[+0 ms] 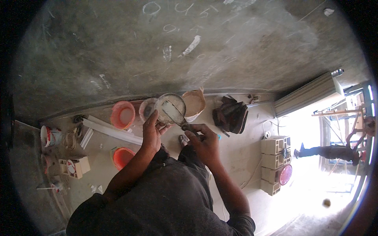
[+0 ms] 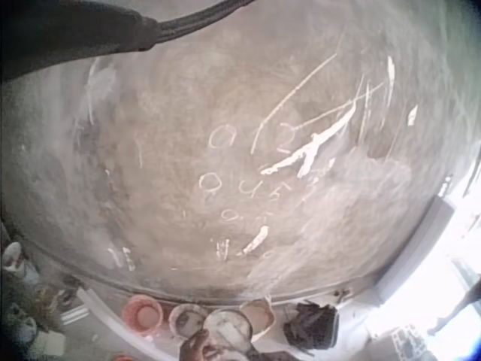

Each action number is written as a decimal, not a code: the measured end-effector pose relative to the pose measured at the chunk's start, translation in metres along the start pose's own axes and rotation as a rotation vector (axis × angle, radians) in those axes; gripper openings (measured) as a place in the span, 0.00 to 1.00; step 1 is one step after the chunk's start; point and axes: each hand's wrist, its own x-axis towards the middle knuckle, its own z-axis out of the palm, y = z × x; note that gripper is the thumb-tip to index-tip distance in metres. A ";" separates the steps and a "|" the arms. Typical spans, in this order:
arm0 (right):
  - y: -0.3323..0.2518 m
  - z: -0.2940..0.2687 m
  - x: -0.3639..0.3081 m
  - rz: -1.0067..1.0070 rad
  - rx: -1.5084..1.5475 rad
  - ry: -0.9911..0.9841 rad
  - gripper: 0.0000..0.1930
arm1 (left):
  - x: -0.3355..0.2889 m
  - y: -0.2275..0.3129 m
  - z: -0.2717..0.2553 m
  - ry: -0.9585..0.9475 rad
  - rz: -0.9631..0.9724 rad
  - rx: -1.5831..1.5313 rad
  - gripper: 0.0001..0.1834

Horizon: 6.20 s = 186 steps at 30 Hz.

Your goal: The person scoops a white powder from a bag into a small metal bowl using a trowel, then adds water from a bucket and mixes the contents thoroughly. The person moves around the room to retrieve materials and mix the compound.

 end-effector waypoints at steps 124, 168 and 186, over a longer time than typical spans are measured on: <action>0.528 0.120 0.413 -0.221 -1.322 -0.669 0.15 | 0.249 -0.281 -0.211 0.245 -0.007 -0.037 0.32; 0.337 -0.003 0.282 -0.481 -0.661 -0.095 0.14 | 0.277 -0.301 -0.131 0.062 -0.087 0.038 0.32; 0.498 0.106 0.425 -0.078 -1.295 -0.519 0.12 | 0.262 -0.295 -0.188 0.173 -0.042 0.018 0.32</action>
